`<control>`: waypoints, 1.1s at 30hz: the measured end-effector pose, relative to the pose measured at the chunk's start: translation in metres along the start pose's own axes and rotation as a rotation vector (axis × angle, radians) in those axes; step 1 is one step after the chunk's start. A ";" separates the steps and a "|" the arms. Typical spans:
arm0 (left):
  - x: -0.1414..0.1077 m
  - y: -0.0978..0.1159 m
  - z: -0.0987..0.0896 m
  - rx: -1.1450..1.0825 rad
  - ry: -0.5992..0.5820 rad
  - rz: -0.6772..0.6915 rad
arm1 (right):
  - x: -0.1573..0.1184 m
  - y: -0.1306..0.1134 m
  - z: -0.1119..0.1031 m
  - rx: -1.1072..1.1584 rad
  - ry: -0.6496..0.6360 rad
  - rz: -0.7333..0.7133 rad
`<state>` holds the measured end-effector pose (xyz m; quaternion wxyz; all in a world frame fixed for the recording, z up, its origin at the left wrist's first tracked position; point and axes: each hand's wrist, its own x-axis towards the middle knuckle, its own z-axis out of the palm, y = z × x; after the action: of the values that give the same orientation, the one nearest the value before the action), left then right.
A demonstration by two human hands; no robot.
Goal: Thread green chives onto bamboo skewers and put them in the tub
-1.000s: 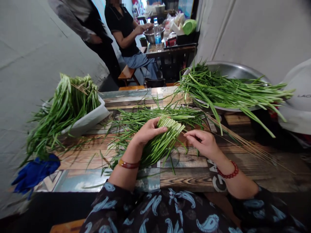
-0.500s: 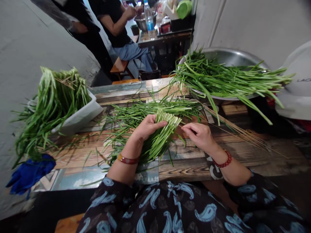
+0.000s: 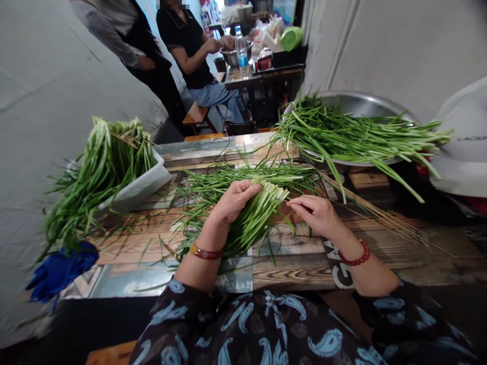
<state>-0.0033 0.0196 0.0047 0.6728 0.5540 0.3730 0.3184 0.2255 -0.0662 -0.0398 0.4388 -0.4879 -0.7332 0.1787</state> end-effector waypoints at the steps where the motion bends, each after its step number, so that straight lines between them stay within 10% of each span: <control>1: -0.001 0.001 0.001 0.020 -0.006 0.005 | 0.000 0.002 0.000 0.013 -0.021 0.008; 33: -0.046 0.044 -0.008 -0.183 -0.096 0.193 | 0.020 -0.084 -0.005 -0.222 0.125 -0.100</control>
<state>-0.0347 -0.0068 0.0535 0.7036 0.5383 0.2548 0.3877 0.1798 -0.0885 0.0305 0.4354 -0.5065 -0.7430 0.0434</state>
